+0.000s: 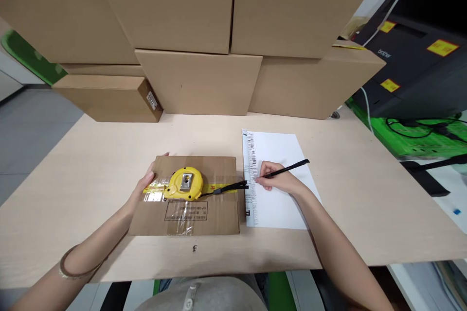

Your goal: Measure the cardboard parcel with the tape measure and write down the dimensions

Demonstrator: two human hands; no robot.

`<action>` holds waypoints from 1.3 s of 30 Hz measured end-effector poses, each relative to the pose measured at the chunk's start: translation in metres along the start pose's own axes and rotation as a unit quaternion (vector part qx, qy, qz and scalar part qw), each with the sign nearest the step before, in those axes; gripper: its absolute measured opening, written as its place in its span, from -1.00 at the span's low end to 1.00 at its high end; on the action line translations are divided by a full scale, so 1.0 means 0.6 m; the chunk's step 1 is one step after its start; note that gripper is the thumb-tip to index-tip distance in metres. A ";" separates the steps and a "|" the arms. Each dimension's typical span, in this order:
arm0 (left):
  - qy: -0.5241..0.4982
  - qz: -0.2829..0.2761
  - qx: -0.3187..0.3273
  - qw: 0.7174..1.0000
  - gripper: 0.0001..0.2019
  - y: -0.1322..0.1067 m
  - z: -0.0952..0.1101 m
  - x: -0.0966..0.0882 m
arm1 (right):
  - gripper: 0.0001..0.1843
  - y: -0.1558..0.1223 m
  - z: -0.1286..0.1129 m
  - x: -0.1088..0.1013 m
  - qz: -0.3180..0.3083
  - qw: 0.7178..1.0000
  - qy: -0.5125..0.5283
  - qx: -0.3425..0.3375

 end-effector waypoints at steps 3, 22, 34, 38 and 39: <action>0.013 0.002 0.005 1.000 -0.31 0.002 0.000 -0.002 | -0.59 -0.002 -0.001 0.000 0.003 1.000 0.009 0.003; 0.011 0.004 0.011 1.000 -0.32 0.002 0.006 0.000 | -0.65 0.001 0.016 0.010 -0.022 1.000 0.009 0.002; 0.020 0.000 0.006 1.000 -0.31 0.002 0.005 -0.001 | -0.66 0.001 0.012 0.011 -0.021 1.000 0.006 0.012; 0.011 0.002 -0.002 1.000 -0.33 -0.001 0.010 0.007 | -0.68 0.002 0.013 0.012 -0.023 1.000 0.006 0.011; 0.010 0.004 -0.003 1.000 -0.33 -0.002 0.010 0.008 | -0.68 0.002 0.014 0.012 -0.023 1.000 0.007 0.011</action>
Point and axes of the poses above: each hand's wrist, its own y-axis towards the middle knuckle, its own x-axis out of the palm, z = x × y, the point moved 7 cm from there along y, towards the middle knuckle, and after that the axes turned 9 degrees about -y, right-handed, at the moved point
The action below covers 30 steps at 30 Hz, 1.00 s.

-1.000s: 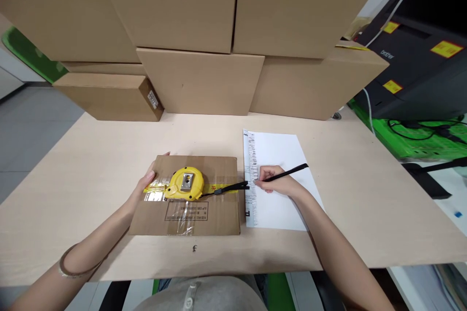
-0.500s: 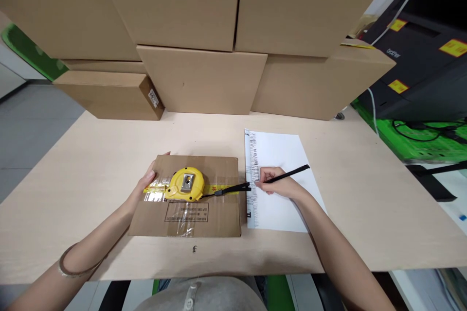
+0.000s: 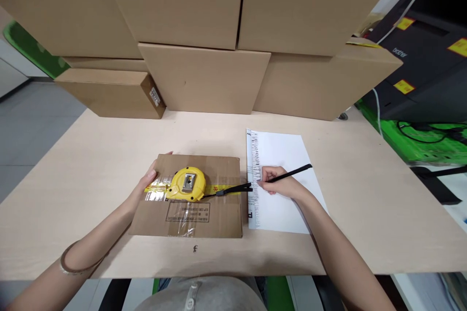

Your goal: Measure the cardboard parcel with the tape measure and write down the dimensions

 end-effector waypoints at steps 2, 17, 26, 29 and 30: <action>0.001 0.003 0.001 1.000 -0.34 -0.001 0.002 0.001 | -0.68 0.000 0.000 0.000 0.000 1.000 0.000 -0.001; 0.007 0.007 0.012 1.000 -0.41 -0.004 0.013 0.009 | -0.69 0.002 0.006 -0.003 -0.001 1.000 -0.019 0.019; 0.012 0.016 0.014 1.000 -0.42 -0.008 0.018 0.015 | -0.69 0.002 0.000 -0.005 0.010 0.999 -0.035 0.021; 0.010 0.017 0.012 1.000 -0.43 -0.010 0.019 0.017 | -0.70 0.002 0.000 -0.006 0.010 0.999 -0.039 0.021; 0.009 0.017 0.010 1.000 -0.43 -0.011 0.019 0.018 | -0.70 0.003 0.000 -0.006 0.012 0.999 -0.040 0.020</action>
Point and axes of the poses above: each hand's wrist, its own y-axis towards the middle knuckle, its own x-axis out of the palm, z = x × y, the point moved 7 cm from there along y, towards the middle knuckle, and after that the axes turned 9 degrees about -y, right-handed, at the moved point
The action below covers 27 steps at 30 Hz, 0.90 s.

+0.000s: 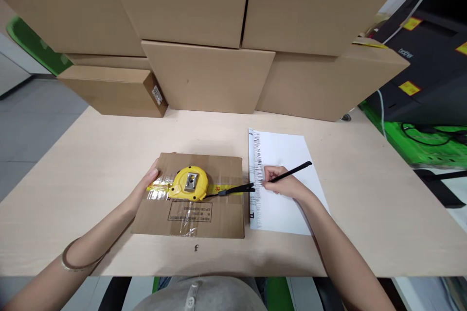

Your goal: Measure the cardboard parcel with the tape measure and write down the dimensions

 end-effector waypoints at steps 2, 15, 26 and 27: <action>-0.002 -0.001 0.000 1.000 -0.43 -0.001 0.000 0.000 | -0.69 0.000 0.000 0.000 0.002 1.000 -0.003 -0.005; 0.056 0.009 0.045 0.997 -0.32 0.004 0.009 -0.012 | -0.45 -0.006 0.006 -0.007 0.056 0.989 -0.136 0.025; 0.169 -0.014 0.145 0.975 -0.61 0.001 0.040 -0.010 | -0.37 -0.017 -0.051 -0.023 0.188 0.911 -0.363 0.064; 0.162 -0.015 0.147 0.976 -0.59 0.002 0.038 -0.011 | -0.40 -0.020 -0.062 -0.030 0.200 0.905 -0.370 0.065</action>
Point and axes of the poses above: each hand's wrist, its own y-axis towards the middle knuckle, its own x-axis out of the palm, z = x × y, the point moved 7 cm from there along y, towards the middle knuckle, and after that the axes turned 9 degrees about -y, right-handed, at the moved point
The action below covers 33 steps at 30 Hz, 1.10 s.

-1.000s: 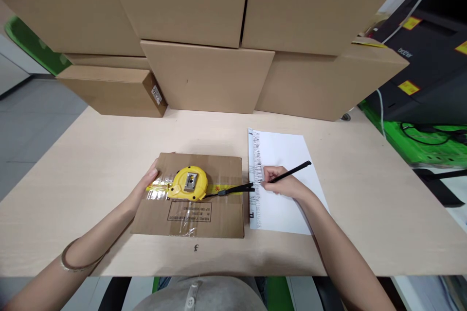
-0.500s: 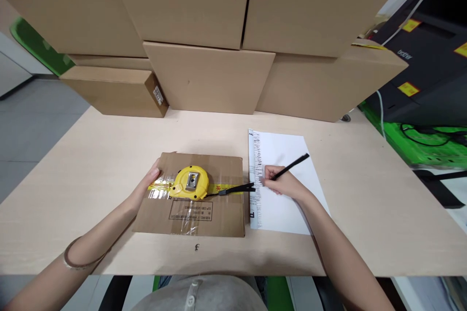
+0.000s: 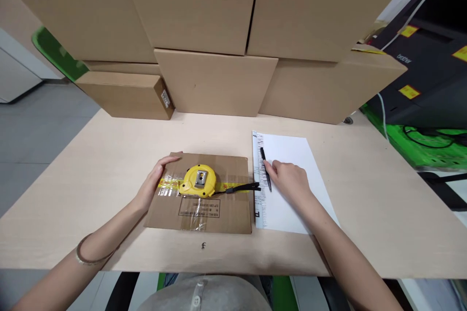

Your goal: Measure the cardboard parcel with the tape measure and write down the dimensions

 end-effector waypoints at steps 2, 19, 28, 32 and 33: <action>-0.024 0.001 0.005 1.000 -0.54 0.001 -0.006 -0.001 | -0.48 0.000 -0.012 -0.032 0.027 1.000 -0.009 0.007; -0.087 -0.071 0.029 0.993 -0.44 0.007 -0.034 -0.017 | -0.39 -0.076 -0.339 -0.099 -0.097 0.883 0.239 -0.391; -0.176 -0.078 0.009 0.981 -0.43 0.008 -0.059 -0.023 | -0.43 -0.087 -0.419 -0.115 -0.039 0.845 0.227 -0.483; -0.132 -0.090 0.034 0.987 -0.36 0.006 -0.060 -0.030 | -0.40 -0.096 -0.412 -0.109 -0.019 0.862 0.217 -0.458; -0.133 -0.088 0.032 0.987 -0.35 0.006 -0.060 -0.030 | -0.41 -0.097 -0.411 -0.108 -0.013 0.866 0.211 -0.453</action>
Point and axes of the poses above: each hand's wrist, its own y-axis towards the middle knuckle, its own x-axis out of the palm, z = x × y, the point moved 7 cm from there along y, towards the middle knuckle, and after that the axes turned 9 degrees about -y, right-handed, at the moved point
